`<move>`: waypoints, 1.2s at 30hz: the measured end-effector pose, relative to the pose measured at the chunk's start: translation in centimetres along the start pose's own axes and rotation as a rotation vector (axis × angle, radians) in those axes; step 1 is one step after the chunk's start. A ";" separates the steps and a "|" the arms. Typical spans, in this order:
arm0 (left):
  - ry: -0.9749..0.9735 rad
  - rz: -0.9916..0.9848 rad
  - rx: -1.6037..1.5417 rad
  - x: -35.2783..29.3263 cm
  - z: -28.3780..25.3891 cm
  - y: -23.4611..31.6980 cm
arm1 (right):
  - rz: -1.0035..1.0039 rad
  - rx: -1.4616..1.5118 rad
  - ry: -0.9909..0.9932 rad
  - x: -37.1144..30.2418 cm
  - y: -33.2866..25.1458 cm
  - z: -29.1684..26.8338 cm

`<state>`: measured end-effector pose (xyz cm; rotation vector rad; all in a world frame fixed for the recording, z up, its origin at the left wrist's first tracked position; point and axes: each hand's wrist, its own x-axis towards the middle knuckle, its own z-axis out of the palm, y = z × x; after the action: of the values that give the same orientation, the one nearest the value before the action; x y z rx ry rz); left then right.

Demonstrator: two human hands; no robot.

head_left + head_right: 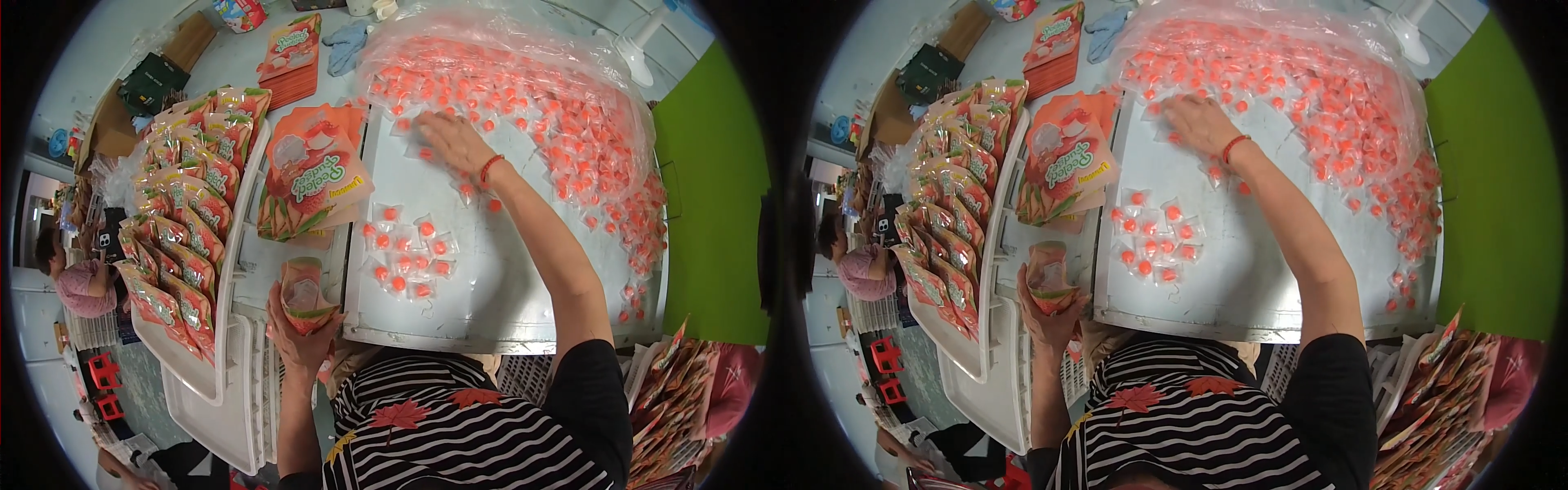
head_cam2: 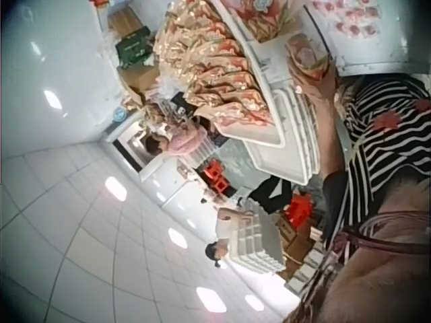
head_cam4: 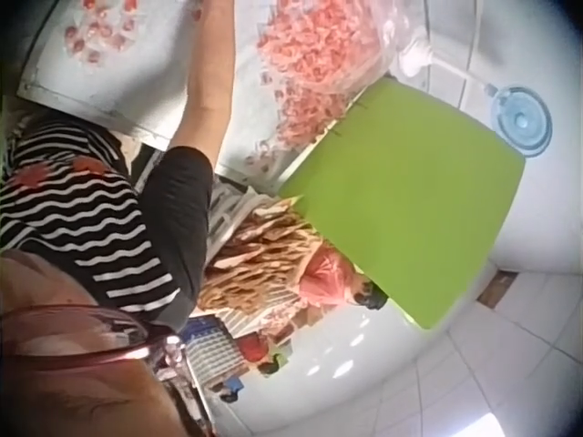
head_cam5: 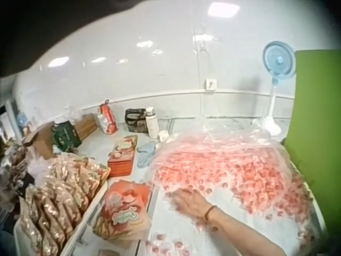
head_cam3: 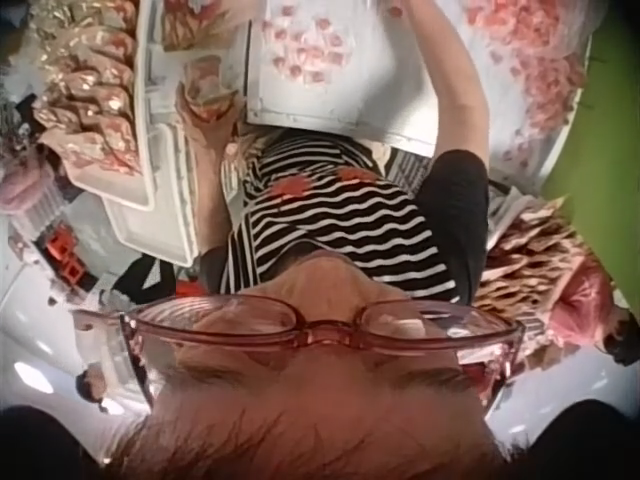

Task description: Packing individually wrapped candies into branded plastic bags and sealing them.

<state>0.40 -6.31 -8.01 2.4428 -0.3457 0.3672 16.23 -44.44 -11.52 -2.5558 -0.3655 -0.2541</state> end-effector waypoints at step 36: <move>-0.057 0.428 0.004 4.3 2.7 5.3 | 0.022 -0.335 0.317 -12.1 -5.7 3.6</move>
<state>3.05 -12.72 -5.64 2.3741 -0.8986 0.4784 3.39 -40.35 -14.84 -2.7781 -0.1856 -0.7570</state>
